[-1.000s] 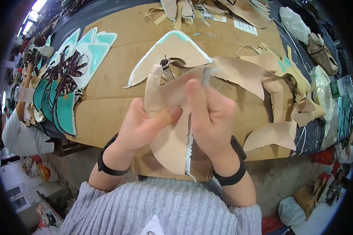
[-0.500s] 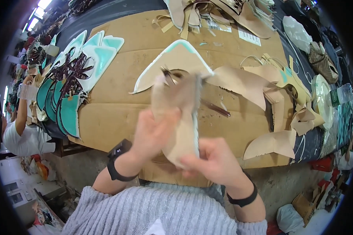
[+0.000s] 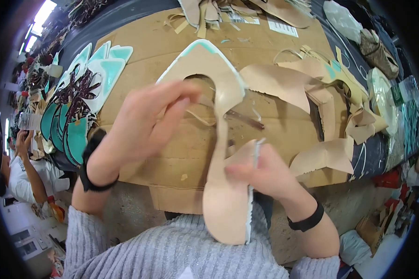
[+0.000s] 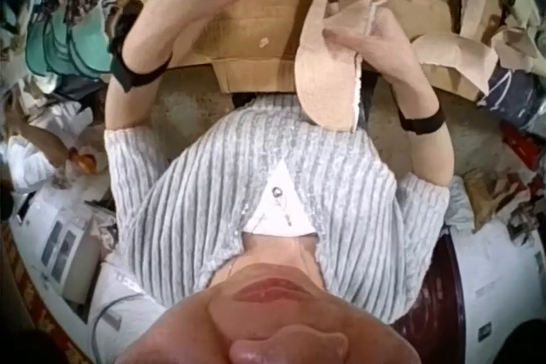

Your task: Manually aligning and assembling leather shoe upper components by hand at a workbench.

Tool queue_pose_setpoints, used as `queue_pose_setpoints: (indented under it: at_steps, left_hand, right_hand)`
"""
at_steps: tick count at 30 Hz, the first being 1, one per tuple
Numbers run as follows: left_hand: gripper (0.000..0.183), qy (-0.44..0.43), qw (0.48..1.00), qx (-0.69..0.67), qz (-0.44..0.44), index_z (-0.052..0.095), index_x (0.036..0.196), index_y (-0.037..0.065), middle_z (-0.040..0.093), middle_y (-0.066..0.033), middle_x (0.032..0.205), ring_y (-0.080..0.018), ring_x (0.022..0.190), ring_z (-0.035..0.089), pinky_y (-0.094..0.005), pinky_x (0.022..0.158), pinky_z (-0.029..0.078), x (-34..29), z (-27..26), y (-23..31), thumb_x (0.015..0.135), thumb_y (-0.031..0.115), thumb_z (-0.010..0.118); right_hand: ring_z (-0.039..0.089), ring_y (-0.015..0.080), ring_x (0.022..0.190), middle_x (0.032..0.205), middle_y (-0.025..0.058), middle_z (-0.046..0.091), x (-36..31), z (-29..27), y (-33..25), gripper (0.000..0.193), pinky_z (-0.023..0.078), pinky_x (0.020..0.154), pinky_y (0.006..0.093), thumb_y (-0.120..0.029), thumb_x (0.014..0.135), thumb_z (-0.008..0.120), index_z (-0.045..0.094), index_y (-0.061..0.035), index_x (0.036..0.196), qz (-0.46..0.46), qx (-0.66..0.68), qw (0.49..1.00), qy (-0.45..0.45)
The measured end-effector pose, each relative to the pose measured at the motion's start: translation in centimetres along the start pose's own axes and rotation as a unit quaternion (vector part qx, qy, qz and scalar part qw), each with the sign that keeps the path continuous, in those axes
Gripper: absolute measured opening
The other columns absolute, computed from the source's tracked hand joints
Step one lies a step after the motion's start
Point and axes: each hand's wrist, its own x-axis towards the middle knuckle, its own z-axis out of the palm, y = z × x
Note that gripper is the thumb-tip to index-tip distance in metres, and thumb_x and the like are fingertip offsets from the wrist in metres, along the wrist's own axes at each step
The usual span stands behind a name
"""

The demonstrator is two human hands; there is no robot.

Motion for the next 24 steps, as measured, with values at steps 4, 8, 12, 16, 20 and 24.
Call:
queue_pose_setpoints:
  at_steps: [4, 8, 12, 16, 20, 24]
  left_hand:
    - [0.048, -0.208, 0.964, 0.111, 0.120, 0.052, 0.126, 0.002, 0.056, -0.0150, 0.127, -0.0312, 0.118, 0.052, -0.0409, 0.099, 0.043, 1.6, 2.6, -5.2, 0.078, 0.002, 0.056]
    - [0.056, -0.193, 0.944, 0.141, 0.227, 0.049, 0.132, 0.004, 0.050, -0.0133, 0.135, -0.0282, 0.127, 0.046, -0.0402, 0.106, 0.038, 1.3, 3.3, -7.5, 0.077, 0.003, 0.057]
    - [0.061, -0.235, 0.925, 0.201, 0.222, 0.046, 0.136, 0.006, 0.047, -0.0118, 0.140, -0.0265, 0.132, 0.041, -0.0426, 0.110, 0.032, 1.7, 2.4, -7.2, 0.075, 0.003, 0.057]
    - [0.063, -0.243, 0.922, 0.133, 0.269, 0.044, 0.137, 0.006, 0.045, -0.0116, 0.141, -0.0269, 0.135, 0.037, -0.0438, 0.114, 0.027, 0.8, 2.6, -5.9, 0.075, 0.005, 0.055]
    - [0.065, -0.280, 0.919, 0.154, 0.230, 0.041, 0.137, 0.001, 0.045, -0.0137, 0.141, -0.0278, 0.135, 0.037, -0.0471, 0.115, 0.024, -1.6, 3.2, -4.8, 0.075, 0.011, 0.057]
    - [0.065, -0.307, 0.924, 0.075, 0.217, 0.039, 0.139, 0.002, 0.045, -0.0156, 0.140, -0.0294, 0.133, 0.041, -0.0485, 0.114, 0.024, -2.1, 3.4, -3.9, 0.078, 0.016, 0.058]
  right_hand:
    - [0.059, 0.0086, 0.069, 0.074, 0.0031, 0.064, 0.5, 1.2, -1.0, 0.013, 0.048, 0.059, 0.0280, -0.010, 0.080, 0.069, 0.063, 0.0015, 0.081, 0.076, 0.005, 0.997, -0.013]
    - [0.060, 0.0097, 0.067, 0.072, 0.0058, 0.064, 1.1, 1.1, -1.1, 0.016, 0.049, 0.061, 0.0286, -0.010, 0.076, 0.068, 0.063, 0.0038, 0.082, 0.094, -0.052, 0.994, -0.028]
    - [0.060, 0.0083, 0.067, 0.071, 0.0025, 0.064, 1.7, 1.8, -1.0, 0.014, 0.047, 0.059, 0.0250, -0.010, 0.077, 0.071, 0.063, 0.0014, 0.079, 0.083, -0.059, 0.994, -0.031]
    - [0.060, 0.0081, 0.066, 0.072, 0.0039, 0.065, 2.1, 2.0, -0.7, 0.014, 0.048, 0.058, 0.0256, -0.010, 0.077, 0.071, 0.063, 0.0019, 0.079, 0.099, -0.081, 0.992, -0.010]
    - [0.060, 0.0083, 0.065, 0.072, 0.0038, 0.065, 1.9, 1.7, -1.0, 0.014, 0.049, 0.059, 0.0254, -0.009, 0.076, 0.071, 0.064, 0.0026, 0.081, 0.123, -0.089, 0.988, -0.032]
    - [0.061, 0.0119, 0.064, 0.070, 0.0071, 0.065, 1.6, 1.2, -1.0, 0.018, 0.050, 0.061, 0.0296, -0.013, 0.076, 0.068, 0.064, 0.0034, 0.082, 0.112, -0.053, 0.992, -0.032]
